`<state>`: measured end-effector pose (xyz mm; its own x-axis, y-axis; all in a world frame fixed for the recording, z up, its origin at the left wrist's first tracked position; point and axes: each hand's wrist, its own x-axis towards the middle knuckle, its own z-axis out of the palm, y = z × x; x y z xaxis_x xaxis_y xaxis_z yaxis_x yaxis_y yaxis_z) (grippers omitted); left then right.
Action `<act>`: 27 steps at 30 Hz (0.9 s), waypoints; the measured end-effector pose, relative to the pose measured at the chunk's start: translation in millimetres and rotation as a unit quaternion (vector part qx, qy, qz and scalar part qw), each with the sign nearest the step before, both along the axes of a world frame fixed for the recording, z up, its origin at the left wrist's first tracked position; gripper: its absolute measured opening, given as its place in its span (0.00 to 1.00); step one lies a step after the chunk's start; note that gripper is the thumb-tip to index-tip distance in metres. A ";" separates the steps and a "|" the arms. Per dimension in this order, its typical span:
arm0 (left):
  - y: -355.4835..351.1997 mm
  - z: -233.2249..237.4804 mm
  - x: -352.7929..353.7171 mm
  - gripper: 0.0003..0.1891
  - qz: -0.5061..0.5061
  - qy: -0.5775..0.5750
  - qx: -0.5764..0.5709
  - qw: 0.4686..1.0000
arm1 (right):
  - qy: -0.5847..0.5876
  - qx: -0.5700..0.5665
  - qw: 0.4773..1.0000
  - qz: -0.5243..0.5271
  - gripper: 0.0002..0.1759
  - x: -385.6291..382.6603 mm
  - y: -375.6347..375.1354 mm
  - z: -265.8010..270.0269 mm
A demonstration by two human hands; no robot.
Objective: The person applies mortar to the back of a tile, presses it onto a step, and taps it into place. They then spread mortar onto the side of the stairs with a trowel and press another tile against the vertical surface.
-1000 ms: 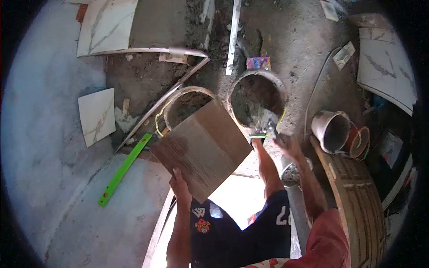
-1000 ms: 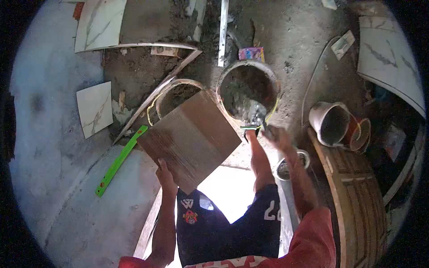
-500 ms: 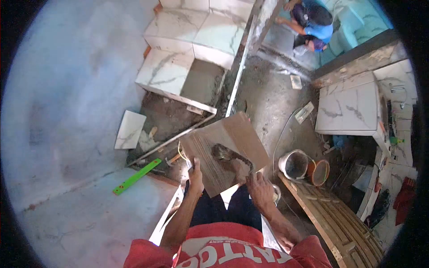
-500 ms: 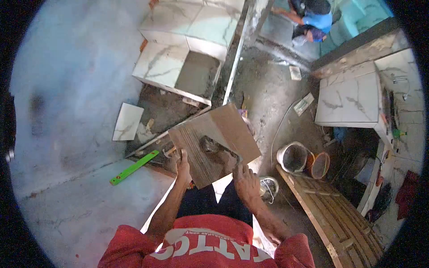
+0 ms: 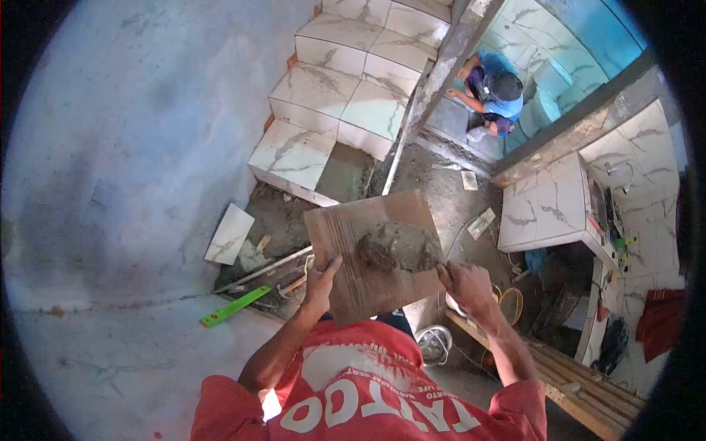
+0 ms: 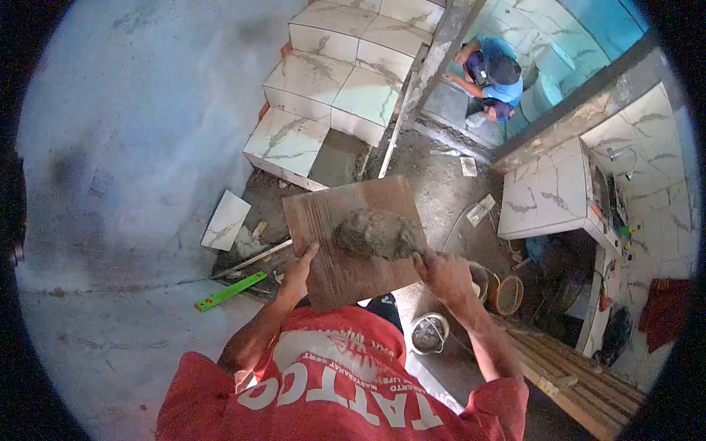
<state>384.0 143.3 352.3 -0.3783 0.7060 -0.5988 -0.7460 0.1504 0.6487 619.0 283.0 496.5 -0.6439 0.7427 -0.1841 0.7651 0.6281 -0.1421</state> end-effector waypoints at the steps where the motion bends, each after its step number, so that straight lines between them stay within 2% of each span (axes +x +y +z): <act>1: -3.6 3.2 -0.7 0.21 -0.006 -0.001 0.000 1.000 | -0.006 -0.019 0.999 0.036 0.18 -3.4 -2.0 3.2; 4: -9.5 8.7 -3.3 0.20 -0.008 0.045 -0.031 0.998 | -0.030 -0.002 0.996 0.084 0.20 -12.8 1.6 -19.8; 6: -11.4 8.4 -6.2 0.20 -0.054 0.098 -0.038 0.993 | -0.034 0.009 0.994 0.100 0.20 -24.3 3.7 -21.8; 9: -15.7 0.7 -5.8 0.20 -0.064 0.106 -0.029 0.992 | -0.069 -0.035 0.995 0.057 0.20 -34.6 -1.1 -27.7; 11: -13.9 6.9 -8.6 0.20 -0.061 0.097 -0.020 0.993 | -0.060 -0.002 0.998 -0.009 0.21 -31.0 4.7 -44.8; 14: -14.1 3.4 -6.1 0.20 -0.055 0.083 -0.018 0.995 | -0.009 0.008 0.998 -0.056 0.22 -22.7 5.1 -43.7; 17: -8.5 -0.2 -3.4 0.20 -0.051 0.078 0.001 0.996 | -0.010 -0.005 0.995 -0.101 0.22 -16.1 4.2 -44.5; 19: -6.0 -3.4 0.1 0.20 -0.048 0.073 0.021 0.996 | -0.008 0.005 0.995 -0.104 0.22 -5.4 5.6 -50.8; 21: -1.6 -16.8 2.3 0.20 -0.057 0.122 0.007 0.991 | -0.004 0.015 0.995 -0.103 0.22 3.6 6.9 -55.1; 24: 6.5 -28.4 7.8 0.19 -0.044 0.087 0.028 0.995 | 0.016 0.017 0.993 -0.119 0.22 12.3 9.0 -54.6; 27: 9.9 -28.7 8.1 0.19 -0.084 0.107 0.031 0.990 | -0.014 0.007 0.989 -0.150 0.18 16.8 9.6 -51.5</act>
